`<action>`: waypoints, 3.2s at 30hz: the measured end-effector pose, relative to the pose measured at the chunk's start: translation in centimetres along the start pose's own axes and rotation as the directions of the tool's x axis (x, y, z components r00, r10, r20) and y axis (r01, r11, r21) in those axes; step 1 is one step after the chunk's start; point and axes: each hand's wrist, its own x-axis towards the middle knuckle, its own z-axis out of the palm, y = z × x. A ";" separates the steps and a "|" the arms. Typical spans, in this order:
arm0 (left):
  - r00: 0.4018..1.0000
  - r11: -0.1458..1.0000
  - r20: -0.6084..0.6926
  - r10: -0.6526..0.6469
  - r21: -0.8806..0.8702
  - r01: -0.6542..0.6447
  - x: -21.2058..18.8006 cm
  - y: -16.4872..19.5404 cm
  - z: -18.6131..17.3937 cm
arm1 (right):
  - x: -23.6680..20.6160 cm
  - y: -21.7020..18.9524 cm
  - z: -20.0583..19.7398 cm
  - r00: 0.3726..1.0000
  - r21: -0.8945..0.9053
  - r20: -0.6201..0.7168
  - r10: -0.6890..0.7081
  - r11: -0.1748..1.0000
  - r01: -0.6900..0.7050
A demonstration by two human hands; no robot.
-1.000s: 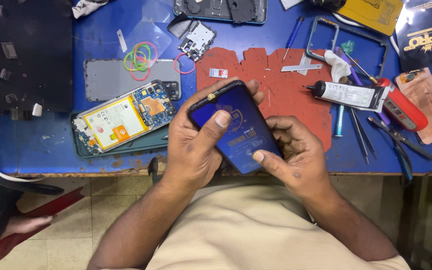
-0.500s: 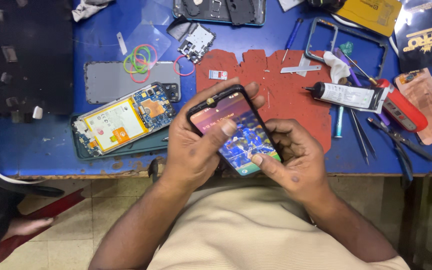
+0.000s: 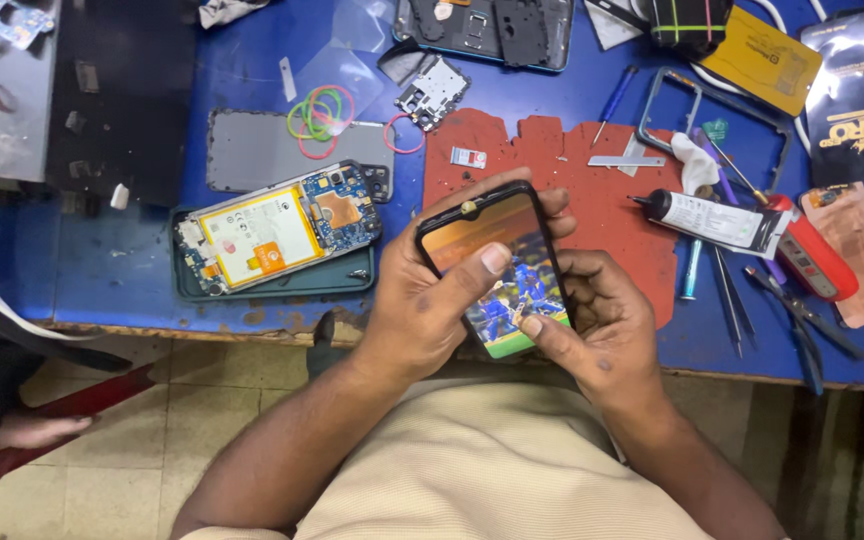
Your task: The person cleans the back of a smartphone screen assembly with a cloth, applies adhesive from a tube, and then attaches the back cover. They press the edges to secure the cover and wrap rubber bands around the phone to hold it in place while the adhesive sets.
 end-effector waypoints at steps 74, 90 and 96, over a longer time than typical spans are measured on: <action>0.917 0.838 -0.077 0.391 0.441 -0.321 -3.0 8.5 2.2 | -0.2 0.2 -1.5 0.942 -0.304 0.242 0.231 0.941 -0.153; 0.953 0.935 -0.141 0.267 -0.201 -0.291 1.2 8.2 6.0 | -2.9 0.1 -3.4 0.973 0.975 -0.011 -0.231 0.212 0.061; 0.951 0.935 -0.117 0.286 -0.184 -0.303 1.4 6.1 5.9 | 1.4 -2.3 -1.9 0.984 0.919 0.136 -0.114 0.384 -0.082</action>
